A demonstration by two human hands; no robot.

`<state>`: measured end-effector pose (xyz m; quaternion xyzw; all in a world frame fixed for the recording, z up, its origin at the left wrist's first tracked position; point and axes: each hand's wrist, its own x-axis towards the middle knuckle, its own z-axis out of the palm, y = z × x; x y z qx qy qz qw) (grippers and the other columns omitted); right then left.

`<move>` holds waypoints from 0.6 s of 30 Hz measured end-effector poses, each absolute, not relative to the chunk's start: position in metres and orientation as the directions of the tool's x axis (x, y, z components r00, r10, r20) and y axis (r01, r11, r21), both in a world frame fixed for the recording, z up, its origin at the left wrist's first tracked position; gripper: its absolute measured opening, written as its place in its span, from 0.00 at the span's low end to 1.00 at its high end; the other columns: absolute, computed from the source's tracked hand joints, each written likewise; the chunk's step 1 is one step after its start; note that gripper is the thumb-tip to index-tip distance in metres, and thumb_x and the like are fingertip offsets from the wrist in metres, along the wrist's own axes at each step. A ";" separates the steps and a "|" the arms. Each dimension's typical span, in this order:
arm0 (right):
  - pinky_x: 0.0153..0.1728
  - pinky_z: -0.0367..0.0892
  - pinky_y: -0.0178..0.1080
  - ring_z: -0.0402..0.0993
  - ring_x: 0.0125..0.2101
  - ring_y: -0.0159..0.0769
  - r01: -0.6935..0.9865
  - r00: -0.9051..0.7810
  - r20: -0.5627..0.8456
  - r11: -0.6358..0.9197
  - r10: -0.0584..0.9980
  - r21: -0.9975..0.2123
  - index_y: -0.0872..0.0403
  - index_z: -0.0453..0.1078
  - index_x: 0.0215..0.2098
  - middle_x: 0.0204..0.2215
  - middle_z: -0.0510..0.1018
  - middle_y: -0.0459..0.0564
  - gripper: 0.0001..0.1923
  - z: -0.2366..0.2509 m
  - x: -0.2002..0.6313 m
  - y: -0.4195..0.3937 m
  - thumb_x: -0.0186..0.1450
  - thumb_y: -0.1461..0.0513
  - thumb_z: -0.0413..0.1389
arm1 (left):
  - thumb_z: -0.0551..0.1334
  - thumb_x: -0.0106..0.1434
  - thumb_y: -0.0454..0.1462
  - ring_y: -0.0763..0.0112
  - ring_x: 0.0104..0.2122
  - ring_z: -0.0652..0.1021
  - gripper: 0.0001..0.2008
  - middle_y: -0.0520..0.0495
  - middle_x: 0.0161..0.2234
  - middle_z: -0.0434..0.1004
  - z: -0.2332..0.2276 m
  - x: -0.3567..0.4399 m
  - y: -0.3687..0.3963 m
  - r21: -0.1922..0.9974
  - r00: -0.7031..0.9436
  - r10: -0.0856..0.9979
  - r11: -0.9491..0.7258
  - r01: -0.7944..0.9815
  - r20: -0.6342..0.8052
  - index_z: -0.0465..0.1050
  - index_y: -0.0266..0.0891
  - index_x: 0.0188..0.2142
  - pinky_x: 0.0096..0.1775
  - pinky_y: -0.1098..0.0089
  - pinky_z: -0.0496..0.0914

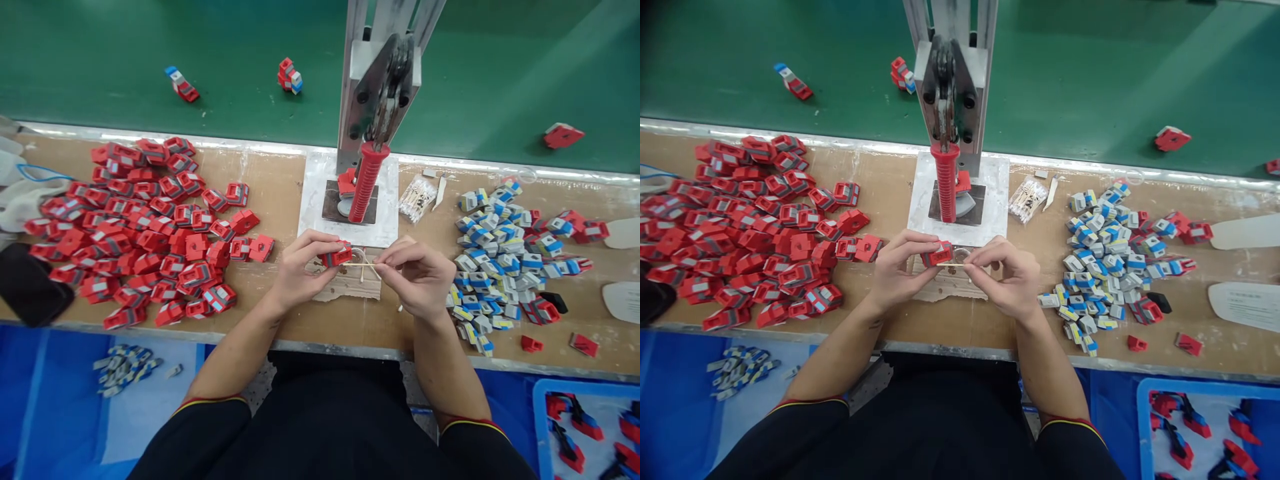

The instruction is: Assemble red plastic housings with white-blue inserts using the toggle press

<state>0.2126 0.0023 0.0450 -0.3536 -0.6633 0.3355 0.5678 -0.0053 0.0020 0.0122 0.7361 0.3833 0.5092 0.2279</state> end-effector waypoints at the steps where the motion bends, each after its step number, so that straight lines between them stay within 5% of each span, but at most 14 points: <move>1: 0.26 0.68 0.38 0.80 0.27 0.34 0.101 -0.122 0.510 0.522 0.851 -0.847 0.49 0.75 0.32 0.27 0.86 0.45 0.08 0.044 0.210 0.002 0.66 0.65 0.67 | 0.73 0.62 0.29 0.66 0.44 0.85 0.16 0.46 0.45 0.84 0.012 -0.005 0.002 0.722 0.195 0.794 -0.605 0.335 0.575 0.81 0.44 0.49 0.46 0.65 0.82; 14: 0.25 0.68 0.39 0.81 0.27 0.37 0.281 -0.143 0.531 0.549 0.835 -0.787 0.48 0.75 0.31 0.26 0.85 0.45 0.08 0.045 0.227 0.005 0.65 0.66 0.66 | 0.72 0.64 0.32 0.66 0.43 0.85 0.12 0.46 0.44 0.85 0.014 -0.007 0.002 0.718 0.182 0.807 -0.585 0.377 0.562 0.82 0.44 0.47 0.46 0.64 0.82; 18: 0.31 0.72 0.40 0.79 0.29 0.37 0.392 -0.318 0.442 0.541 0.838 -0.744 0.47 0.76 0.32 0.27 0.84 0.45 0.07 0.040 0.226 0.008 0.66 0.66 0.64 | 0.72 0.64 0.32 0.66 0.43 0.85 0.13 0.47 0.45 0.85 0.012 -0.009 0.004 0.715 0.174 0.813 -0.574 0.400 0.555 0.82 0.45 0.48 0.46 0.64 0.82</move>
